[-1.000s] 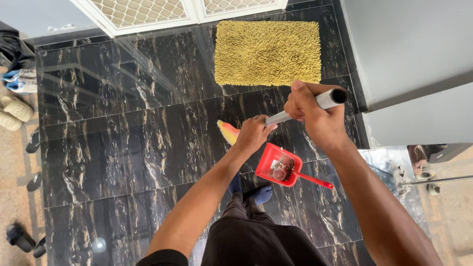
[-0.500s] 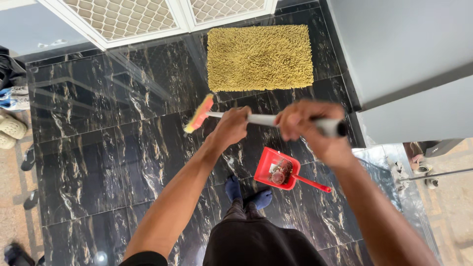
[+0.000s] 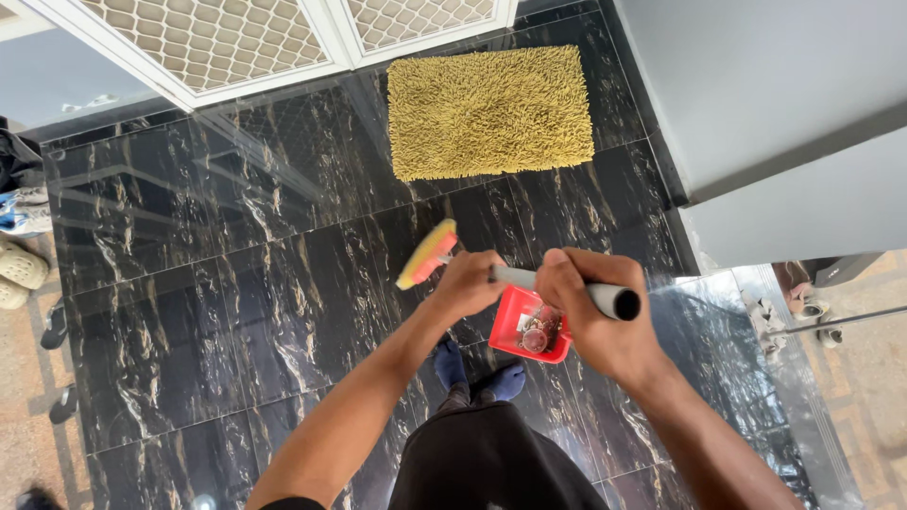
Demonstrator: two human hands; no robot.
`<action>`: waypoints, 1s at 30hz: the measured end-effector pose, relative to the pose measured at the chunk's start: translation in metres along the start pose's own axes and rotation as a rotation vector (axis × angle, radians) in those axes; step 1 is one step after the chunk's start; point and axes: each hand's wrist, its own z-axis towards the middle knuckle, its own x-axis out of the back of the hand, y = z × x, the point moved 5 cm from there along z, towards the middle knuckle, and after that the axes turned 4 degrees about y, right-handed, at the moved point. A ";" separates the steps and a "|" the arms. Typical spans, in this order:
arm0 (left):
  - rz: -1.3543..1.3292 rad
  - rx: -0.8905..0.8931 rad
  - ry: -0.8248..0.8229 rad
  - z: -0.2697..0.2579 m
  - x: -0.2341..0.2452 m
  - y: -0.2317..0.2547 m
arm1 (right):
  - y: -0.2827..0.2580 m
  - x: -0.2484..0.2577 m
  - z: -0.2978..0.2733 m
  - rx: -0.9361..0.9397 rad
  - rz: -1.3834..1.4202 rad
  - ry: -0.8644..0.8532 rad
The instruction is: The person attempts to attach a long plastic pipe to a broom head and a red dustpan while standing on a dark tiled floor, repeatedly trying to fit the components together.
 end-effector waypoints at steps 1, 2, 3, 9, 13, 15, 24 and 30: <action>-0.007 -0.091 0.003 -0.002 -0.001 0.011 | -0.005 0.002 -0.003 -0.002 0.002 0.001; -0.005 -0.094 0.000 -0.001 0.000 0.016 | -0.009 0.004 -0.005 -0.010 -0.025 0.019; -0.051 -0.047 -0.064 -0.001 -0.001 0.019 | -0.013 0.007 -0.007 -0.018 -0.051 0.037; -0.055 -0.389 0.056 0.014 0.012 0.057 | -0.041 0.041 -0.021 -0.005 -0.002 0.134; -0.080 -0.375 -0.034 0.051 0.011 0.059 | -0.059 0.039 -0.024 0.218 -0.031 0.078; -0.093 -0.355 -0.086 0.072 0.007 0.054 | -0.060 0.032 -0.018 0.341 -0.007 -0.157; -0.220 -0.246 -0.219 0.083 -0.037 0.012 | 0.020 -0.013 0.024 0.264 -0.160 -0.262; -0.131 -0.328 -0.278 0.067 -0.017 0.023 | 0.001 -0.004 0.022 0.204 -0.127 -0.129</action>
